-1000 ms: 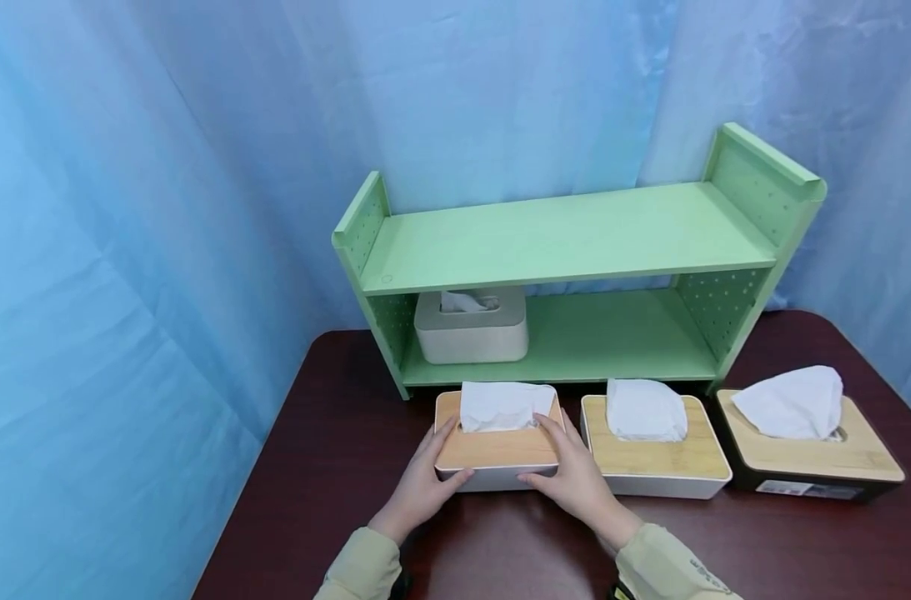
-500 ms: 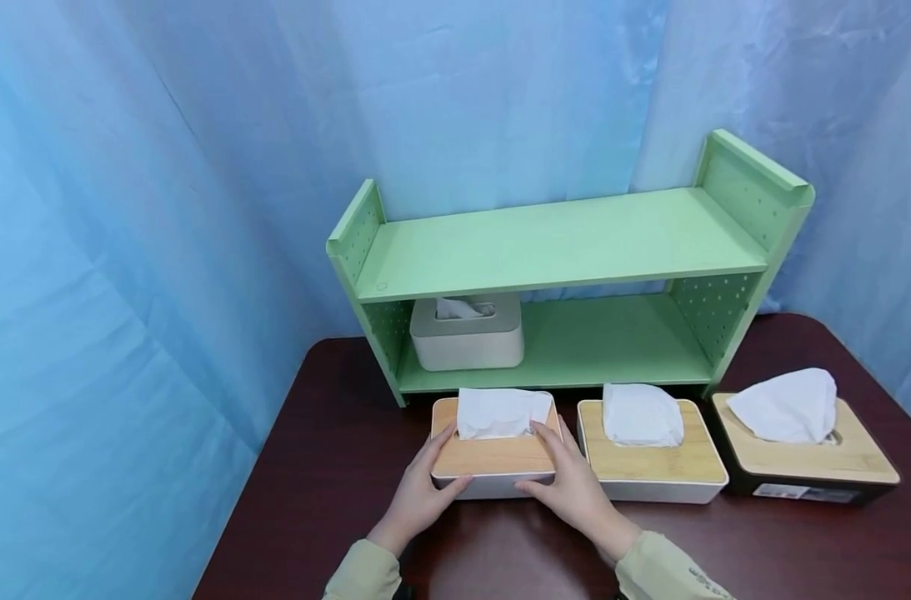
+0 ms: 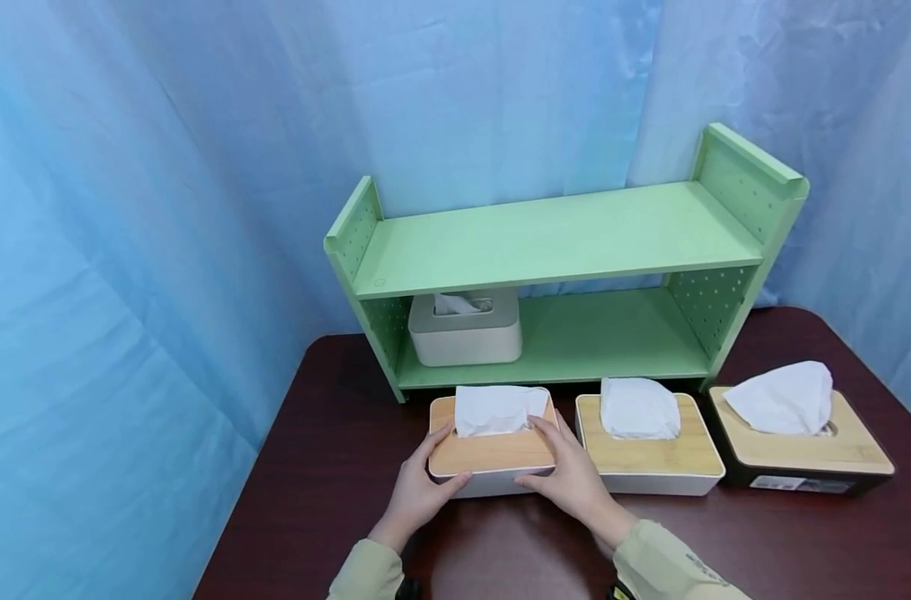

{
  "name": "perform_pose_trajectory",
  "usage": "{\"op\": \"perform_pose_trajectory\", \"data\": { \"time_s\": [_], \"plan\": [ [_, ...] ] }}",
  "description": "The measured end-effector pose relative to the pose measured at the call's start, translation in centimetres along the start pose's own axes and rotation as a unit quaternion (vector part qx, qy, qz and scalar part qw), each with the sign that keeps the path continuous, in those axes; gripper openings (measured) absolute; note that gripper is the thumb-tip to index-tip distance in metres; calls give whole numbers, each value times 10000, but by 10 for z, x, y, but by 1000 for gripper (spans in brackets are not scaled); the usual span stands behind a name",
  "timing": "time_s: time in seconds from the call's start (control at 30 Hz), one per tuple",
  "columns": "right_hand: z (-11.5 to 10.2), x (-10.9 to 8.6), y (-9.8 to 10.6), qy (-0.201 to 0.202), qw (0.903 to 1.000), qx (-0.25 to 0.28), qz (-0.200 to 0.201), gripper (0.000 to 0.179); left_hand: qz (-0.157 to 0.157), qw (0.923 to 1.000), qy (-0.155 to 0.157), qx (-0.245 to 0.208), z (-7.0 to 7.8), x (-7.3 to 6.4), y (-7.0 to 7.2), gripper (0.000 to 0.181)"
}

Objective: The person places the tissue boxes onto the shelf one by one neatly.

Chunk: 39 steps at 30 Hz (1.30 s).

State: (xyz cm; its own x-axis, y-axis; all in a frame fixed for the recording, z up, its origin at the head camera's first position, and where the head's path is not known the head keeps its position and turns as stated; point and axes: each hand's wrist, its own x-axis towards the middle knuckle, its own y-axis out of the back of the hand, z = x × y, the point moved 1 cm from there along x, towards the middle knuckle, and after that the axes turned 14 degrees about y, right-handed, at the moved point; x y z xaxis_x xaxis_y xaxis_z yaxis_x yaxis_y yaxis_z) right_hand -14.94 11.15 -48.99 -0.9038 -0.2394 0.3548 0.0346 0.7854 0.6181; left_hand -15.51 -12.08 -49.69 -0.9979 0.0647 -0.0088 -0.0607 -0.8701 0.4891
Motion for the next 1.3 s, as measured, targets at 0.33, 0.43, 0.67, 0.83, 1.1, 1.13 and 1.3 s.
{"op": "perform_pose_trajectory", "data": {
  "time_s": [0.33,0.43,0.67,0.83,1.1,1.13,1.3],
  "plan": [
    [-10,3,22,279,9992,198,228,82,531,9980,-183,-295,18,-4,5,70],
    [-15,3,36,426,9981,280,341,82,632,9969,-343,-313,29,-4,5,71],
    [-19,6,73,698,9954,220,620,79,522,9954,-697,-403,62,6,-2,72],
    [-12,12,93,813,9934,189,786,78,232,9953,-853,-399,80,20,-10,70],
    [5,20,125,810,9933,-425,709,78,-140,9959,-891,-99,97,41,-29,67],
    [9,20,131,771,9932,-507,710,78,-220,9954,-926,-95,100,44,-34,67],
    [29,18,153,545,9942,-686,628,79,-584,9931,-997,-191,110,62,-59,66]
  ]
}}
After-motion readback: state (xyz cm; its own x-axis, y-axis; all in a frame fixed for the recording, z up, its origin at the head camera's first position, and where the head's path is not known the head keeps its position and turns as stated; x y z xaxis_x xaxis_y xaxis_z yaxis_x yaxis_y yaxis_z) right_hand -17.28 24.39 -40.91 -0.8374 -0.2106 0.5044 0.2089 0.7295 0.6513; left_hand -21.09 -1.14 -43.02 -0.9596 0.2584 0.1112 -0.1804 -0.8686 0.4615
